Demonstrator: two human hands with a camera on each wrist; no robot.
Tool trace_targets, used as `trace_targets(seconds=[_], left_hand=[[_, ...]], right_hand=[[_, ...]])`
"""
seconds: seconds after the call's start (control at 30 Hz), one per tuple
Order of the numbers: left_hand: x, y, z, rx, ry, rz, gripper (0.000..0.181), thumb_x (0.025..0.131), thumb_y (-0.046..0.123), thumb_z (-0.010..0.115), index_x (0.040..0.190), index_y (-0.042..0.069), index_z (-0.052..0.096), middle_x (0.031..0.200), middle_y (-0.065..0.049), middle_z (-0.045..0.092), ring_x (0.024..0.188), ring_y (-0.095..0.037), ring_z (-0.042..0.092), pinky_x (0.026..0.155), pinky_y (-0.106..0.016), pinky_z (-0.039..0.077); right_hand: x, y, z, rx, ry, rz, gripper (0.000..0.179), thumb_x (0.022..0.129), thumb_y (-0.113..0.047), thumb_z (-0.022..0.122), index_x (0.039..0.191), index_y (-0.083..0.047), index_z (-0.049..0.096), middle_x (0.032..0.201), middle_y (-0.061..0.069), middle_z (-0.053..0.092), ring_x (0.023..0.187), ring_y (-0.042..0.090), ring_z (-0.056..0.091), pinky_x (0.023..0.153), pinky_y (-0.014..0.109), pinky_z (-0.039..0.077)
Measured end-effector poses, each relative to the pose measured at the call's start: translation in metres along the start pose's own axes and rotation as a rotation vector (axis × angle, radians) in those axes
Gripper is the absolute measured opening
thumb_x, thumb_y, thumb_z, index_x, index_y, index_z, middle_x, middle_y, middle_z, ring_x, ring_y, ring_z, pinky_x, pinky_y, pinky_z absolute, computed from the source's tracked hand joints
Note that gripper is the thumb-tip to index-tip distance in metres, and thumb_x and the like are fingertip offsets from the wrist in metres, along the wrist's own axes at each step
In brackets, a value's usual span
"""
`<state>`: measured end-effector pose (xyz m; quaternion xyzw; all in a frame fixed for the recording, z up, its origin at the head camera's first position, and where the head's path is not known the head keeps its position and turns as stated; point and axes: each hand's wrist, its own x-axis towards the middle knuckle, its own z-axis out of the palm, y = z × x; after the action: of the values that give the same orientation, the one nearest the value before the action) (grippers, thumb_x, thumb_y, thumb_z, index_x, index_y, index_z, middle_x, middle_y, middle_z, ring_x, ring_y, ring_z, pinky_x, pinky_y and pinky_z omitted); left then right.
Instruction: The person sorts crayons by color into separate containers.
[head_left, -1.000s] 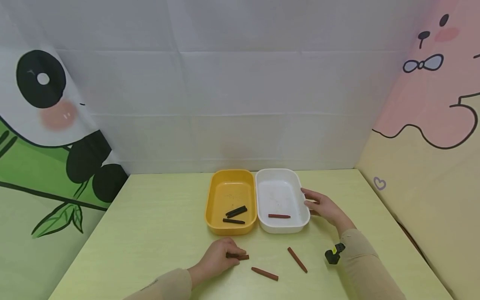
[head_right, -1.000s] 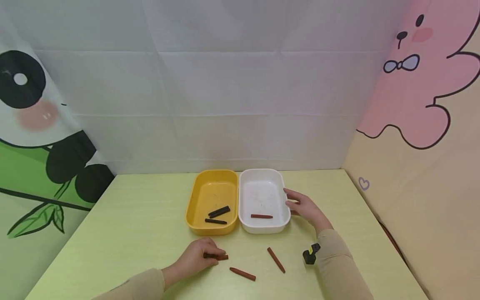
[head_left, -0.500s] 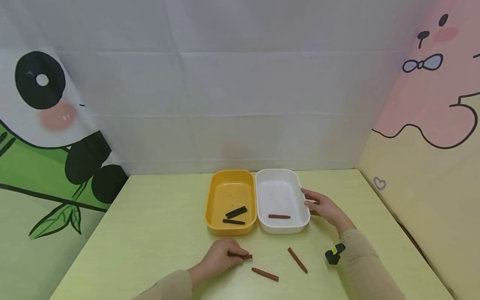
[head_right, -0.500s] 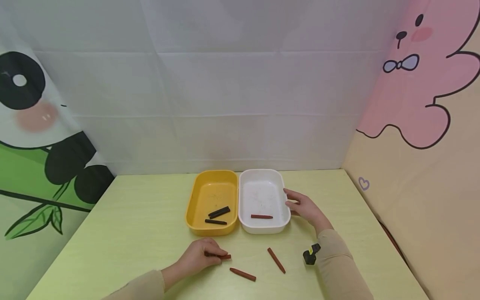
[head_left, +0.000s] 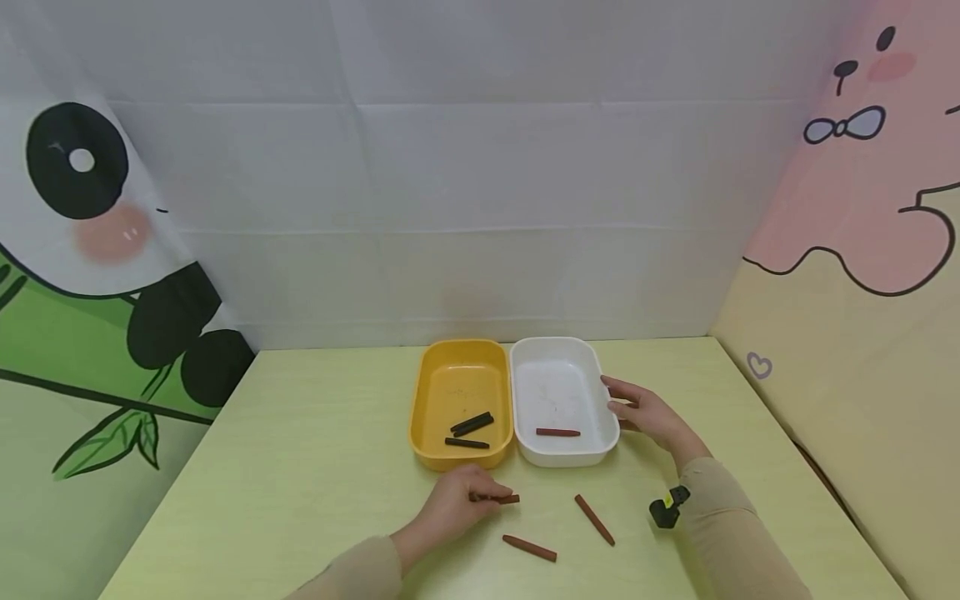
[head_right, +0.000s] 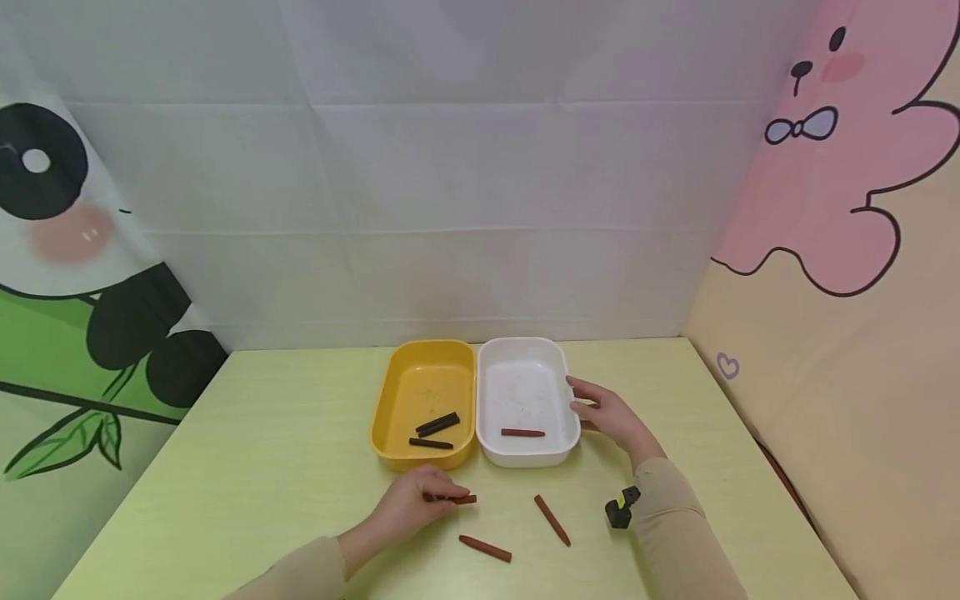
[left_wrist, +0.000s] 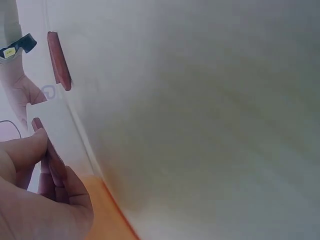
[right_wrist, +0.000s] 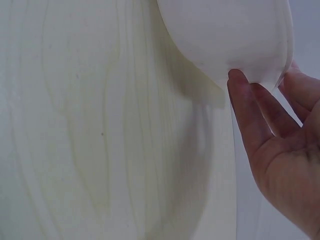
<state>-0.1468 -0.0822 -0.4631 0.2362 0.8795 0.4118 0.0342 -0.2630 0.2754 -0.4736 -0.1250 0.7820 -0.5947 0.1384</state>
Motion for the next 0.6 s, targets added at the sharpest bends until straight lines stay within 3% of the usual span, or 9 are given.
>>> trace_targets(seconds=[0.3, 0.47, 0.6], left_hand=[[0.009, 0.018, 0.004, 0.024, 0.017, 0.072, 0.022, 0.081, 0.002, 0.079, 0.099, 0.014, 0.081, 0.087, 0.007, 0.066, 0.079, -0.006, 0.056, 0.070, -0.025, 0.050], [0.015, 0.027, 0.009, 0.017, 0.003, 0.054, 0.022, 0.081, 0.002, 0.079, 0.100, 0.015, 0.081, 0.088, 0.011, 0.065, 0.079, -0.003, 0.055, 0.071, -0.022, 0.049], [0.021, 0.037, 0.012, 0.013, 0.002, 0.081, 0.023, 0.081, 0.002, 0.079, 0.101, 0.015, 0.081, 0.088, 0.011, 0.065, 0.079, -0.002, 0.055, 0.071, -0.021, 0.050]], right_hand=[[0.000, 0.000, 0.000, 0.016, 0.000, -0.001, 0.057, 0.103, -0.011, 0.054, 0.154, 0.001, 0.030, 0.154, 0.029, 0.029, 0.131, 0.046, 0.044, 0.094, 0.041, 0.053], [0.000, 0.001, -0.001, 0.014, -0.003, -0.010, 0.058, 0.103, -0.012, 0.055, 0.154, 0.000, 0.030, 0.154, 0.029, 0.030, 0.131, 0.046, 0.044, 0.094, 0.041, 0.053], [0.000, 0.001, 0.000, 0.005, -0.001, -0.004, 0.058, 0.103, -0.013, 0.055, 0.154, 0.000, 0.030, 0.155, 0.028, 0.029, 0.131, 0.047, 0.044, 0.094, 0.042, 0.053]])
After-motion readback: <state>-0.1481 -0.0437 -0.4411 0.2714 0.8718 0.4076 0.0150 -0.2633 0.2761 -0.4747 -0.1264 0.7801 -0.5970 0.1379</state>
